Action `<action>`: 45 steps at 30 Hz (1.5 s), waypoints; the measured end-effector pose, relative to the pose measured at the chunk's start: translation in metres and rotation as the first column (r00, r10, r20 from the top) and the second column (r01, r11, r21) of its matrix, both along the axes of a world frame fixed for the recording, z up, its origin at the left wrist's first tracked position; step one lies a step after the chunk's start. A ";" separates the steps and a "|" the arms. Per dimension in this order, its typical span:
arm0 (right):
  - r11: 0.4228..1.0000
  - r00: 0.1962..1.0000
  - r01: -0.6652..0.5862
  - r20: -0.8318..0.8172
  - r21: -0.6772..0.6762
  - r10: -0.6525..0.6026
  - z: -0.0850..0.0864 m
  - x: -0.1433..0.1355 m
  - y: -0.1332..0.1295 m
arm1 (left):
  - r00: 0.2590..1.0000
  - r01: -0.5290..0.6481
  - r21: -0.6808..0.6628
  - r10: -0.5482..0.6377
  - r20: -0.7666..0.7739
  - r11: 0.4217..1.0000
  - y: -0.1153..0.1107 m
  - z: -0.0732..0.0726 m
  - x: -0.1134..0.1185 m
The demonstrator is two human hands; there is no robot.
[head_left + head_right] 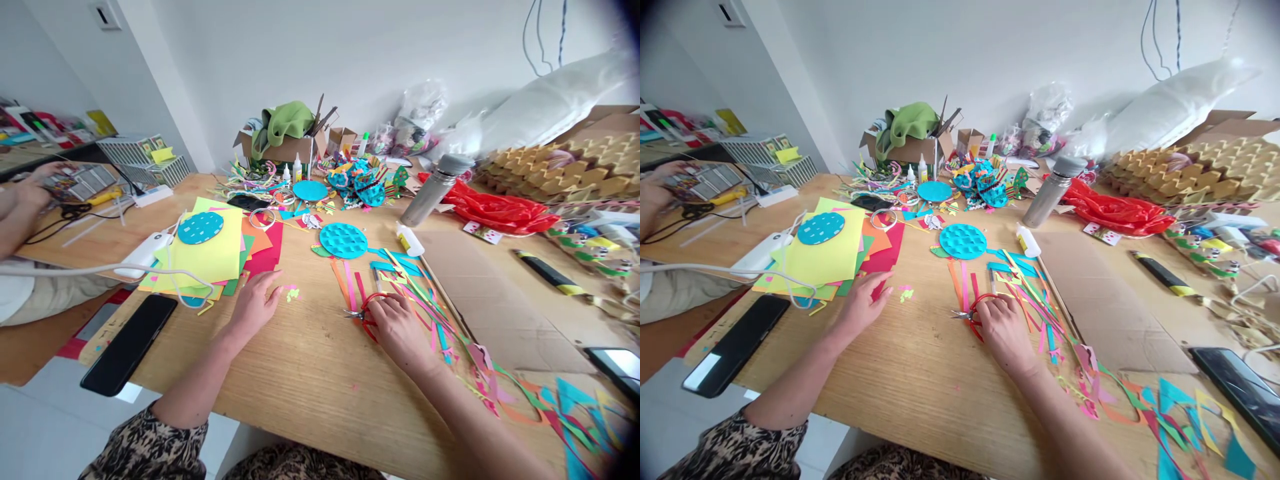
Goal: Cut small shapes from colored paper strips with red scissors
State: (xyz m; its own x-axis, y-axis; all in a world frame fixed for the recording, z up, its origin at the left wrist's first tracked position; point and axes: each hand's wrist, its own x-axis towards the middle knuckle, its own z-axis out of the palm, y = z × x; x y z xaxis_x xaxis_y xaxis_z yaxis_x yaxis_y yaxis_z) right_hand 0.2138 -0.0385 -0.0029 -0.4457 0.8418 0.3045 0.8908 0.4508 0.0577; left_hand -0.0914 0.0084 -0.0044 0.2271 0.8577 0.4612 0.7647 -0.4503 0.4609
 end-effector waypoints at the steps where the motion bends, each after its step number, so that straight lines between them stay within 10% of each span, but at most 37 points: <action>1: 1.000 1.000 -0.003 0.000 0.000 0.003 0.000 0.000 -0.001 | 1.000 -0.004 -0.003 0.004 0.018 1.000 0.000 0.003 0.000; 11: 0.977 0.924 0.184 -0.359 0.109 -0.134 0.007 0.016 0.009 | 0.903 0.147 -0.230 -0.035 0.429 0.962 -0.002 0.021 0.026; 15: 0.909 0.541 0.390 -0.763 -0.144 -0.353 0.028 0.007 0.011 | 0.731 0.392 -0.480 0.051 0.681 0.785 -0.012 0.030 0.055; 20: 0.912 0.035 -0.036 -0.912 -0.409 -0.408 0.043 -0.037 0.004 | 0.498 0.670 -0.563 0.269 0.824 0.485 -0.022 0.033 0.091; 24: 0.863 -0.122 -0.252 -0.870 -0.438 -0.477 0.034 -0.061 0.006 | 0.296 0.663 -0.516 0.443 0.846 0.542 -0.017 0.027 0.100; 32: 0.786 0.004 -0.352 -0.840 -0.509 -0.543 0.028 -0.077 0.036 | 0.443 0.351 -0.548 0.380 0.812 0.760 0.001 0.022 0.081; 45: 0.839 0.171 -0.333 -0.903 -0.430 -0.395 0.027 -0.110 0.076 | 0.414 0.283 -0.512 0.379 0.828 0.811 0.026 0.015 0.048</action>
State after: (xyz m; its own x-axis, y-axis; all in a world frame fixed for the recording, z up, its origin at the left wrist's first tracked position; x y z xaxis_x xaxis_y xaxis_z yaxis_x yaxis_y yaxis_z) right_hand 0.1035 0.0377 0.0238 -0.0740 0.9963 0.0438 0.0556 0.0480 -0.9973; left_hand -0.0434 0.0347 0.0110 -0.0622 0.9873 -0.1460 -0.2092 0.1302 0.9692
